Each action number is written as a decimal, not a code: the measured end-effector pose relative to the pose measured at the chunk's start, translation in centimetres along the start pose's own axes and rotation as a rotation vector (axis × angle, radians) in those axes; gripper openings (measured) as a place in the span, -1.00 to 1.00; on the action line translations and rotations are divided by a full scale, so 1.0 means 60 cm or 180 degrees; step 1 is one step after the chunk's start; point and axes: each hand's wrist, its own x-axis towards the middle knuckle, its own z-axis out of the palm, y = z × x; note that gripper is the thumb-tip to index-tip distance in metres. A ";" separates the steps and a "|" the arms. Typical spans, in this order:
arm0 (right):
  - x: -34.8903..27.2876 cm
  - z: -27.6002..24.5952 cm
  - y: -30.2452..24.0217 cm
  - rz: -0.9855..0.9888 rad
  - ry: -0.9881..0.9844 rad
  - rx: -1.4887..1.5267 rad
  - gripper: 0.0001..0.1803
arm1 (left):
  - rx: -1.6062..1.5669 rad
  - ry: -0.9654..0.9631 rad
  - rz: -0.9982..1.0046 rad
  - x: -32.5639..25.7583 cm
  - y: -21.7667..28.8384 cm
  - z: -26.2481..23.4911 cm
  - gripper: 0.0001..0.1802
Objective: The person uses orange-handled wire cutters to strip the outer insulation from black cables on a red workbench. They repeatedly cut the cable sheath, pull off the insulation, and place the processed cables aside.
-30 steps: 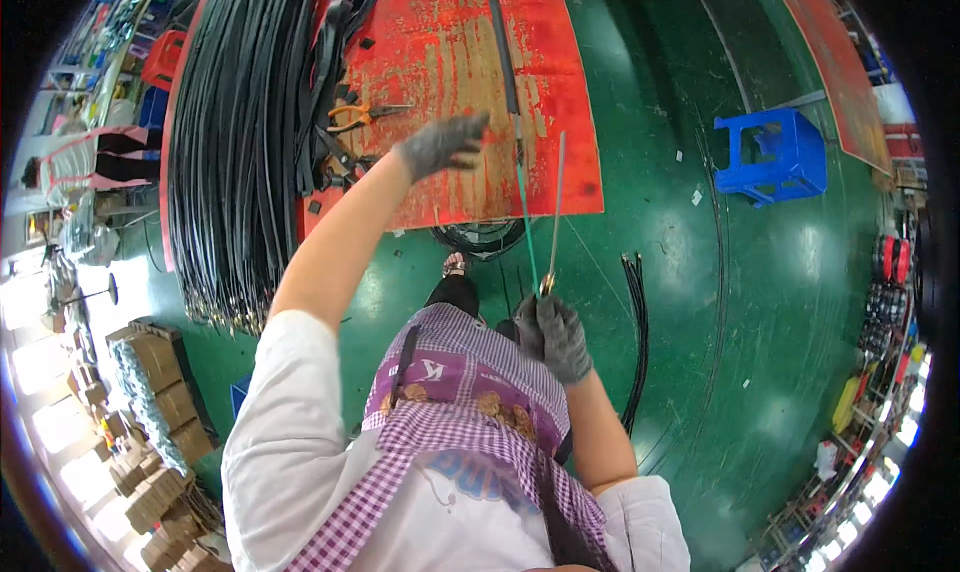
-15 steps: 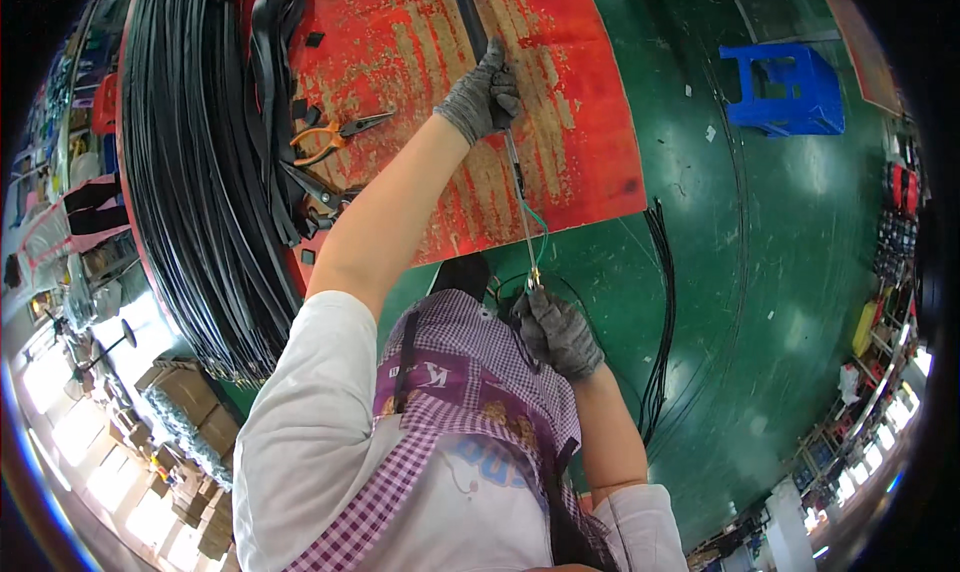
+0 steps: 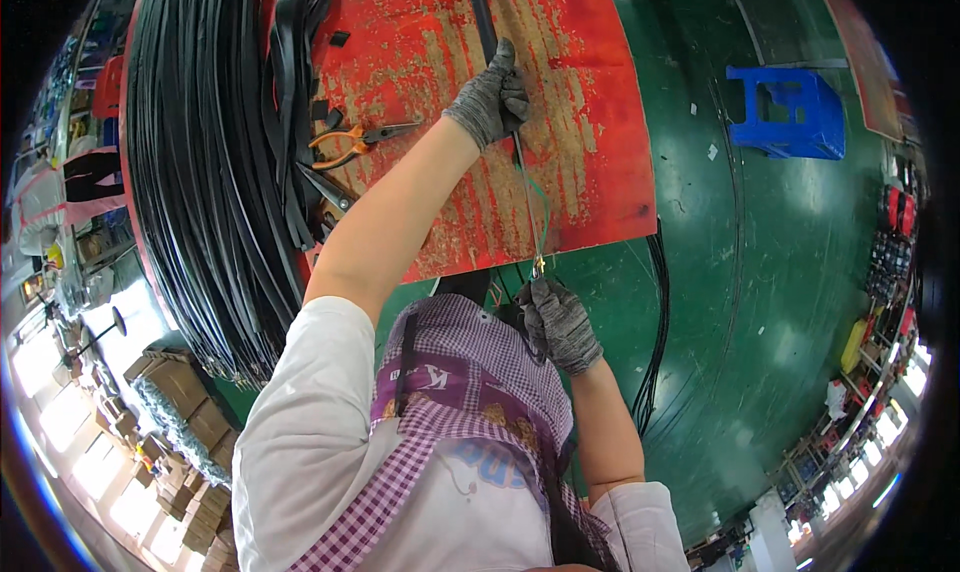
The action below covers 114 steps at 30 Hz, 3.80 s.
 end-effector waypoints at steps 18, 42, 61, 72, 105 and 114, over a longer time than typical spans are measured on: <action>0.163 0.008 -0.125 0.0982 -0.0311 0.1230 -0.61 | 0.0151 0.0049 0.0052 -0.010 0.012 0.006 -0.57; 0.214 -0.012 -0.160 0.0852 -0.0849 0.1761 -0.77 | 0.0860 -0.0132 0.0206 -0.061 -0.020 0.039 -0.58; 0.252 0.002 -0.200 0.0412 -0.0695 0.2070 -0.67 | 0.0828 0.0739 0.0370 -0.018 0.035 0.086 -0.65; 0.235 0.034 -0.200 0.1133 0.0588 0.1587 -0.70 | 0.1281 0.1076 0.0646 -0.046 -0.023 0.063 -0.63; 0.332 0.366 -0.109 -0.0001 0.1072 -0.0117 -0.64 | -0.0222 -0.0418 0.1021 -0.043 -0.119 -0.093 -0.57; 0.022 0.076 -0.205 -0.0985 0.0546 -0.0750 -0.60 | 0.0119 -0.1150 0.0698 -0.069 -0.077 -0.111 -0.46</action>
